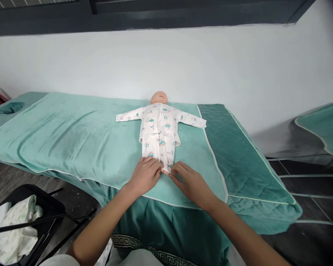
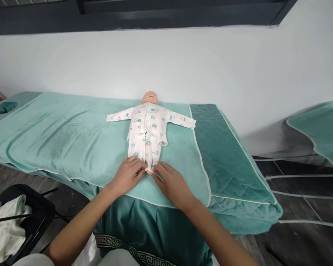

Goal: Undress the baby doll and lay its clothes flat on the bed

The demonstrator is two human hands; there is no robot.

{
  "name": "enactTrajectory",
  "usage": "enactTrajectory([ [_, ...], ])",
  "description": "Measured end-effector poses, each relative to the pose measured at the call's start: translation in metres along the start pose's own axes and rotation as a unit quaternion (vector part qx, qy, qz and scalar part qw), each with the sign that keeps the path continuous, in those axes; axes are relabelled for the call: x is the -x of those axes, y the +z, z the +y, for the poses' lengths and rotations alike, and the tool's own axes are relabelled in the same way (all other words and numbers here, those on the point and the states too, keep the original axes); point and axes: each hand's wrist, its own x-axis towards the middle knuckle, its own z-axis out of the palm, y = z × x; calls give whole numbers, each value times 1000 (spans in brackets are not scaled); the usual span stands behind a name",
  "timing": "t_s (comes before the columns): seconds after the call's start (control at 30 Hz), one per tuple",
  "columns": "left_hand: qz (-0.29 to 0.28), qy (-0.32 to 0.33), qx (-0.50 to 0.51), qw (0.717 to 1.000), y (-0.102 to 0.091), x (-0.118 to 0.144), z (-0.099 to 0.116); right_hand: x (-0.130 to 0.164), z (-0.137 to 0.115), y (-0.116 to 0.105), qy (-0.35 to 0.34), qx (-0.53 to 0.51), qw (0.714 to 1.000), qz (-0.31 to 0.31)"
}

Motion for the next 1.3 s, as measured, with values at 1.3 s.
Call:
enactTrajectory([
  [1.3,31,-23,122,992,8,0,-5,-3,-2,-10,26,-170,984,42],
])
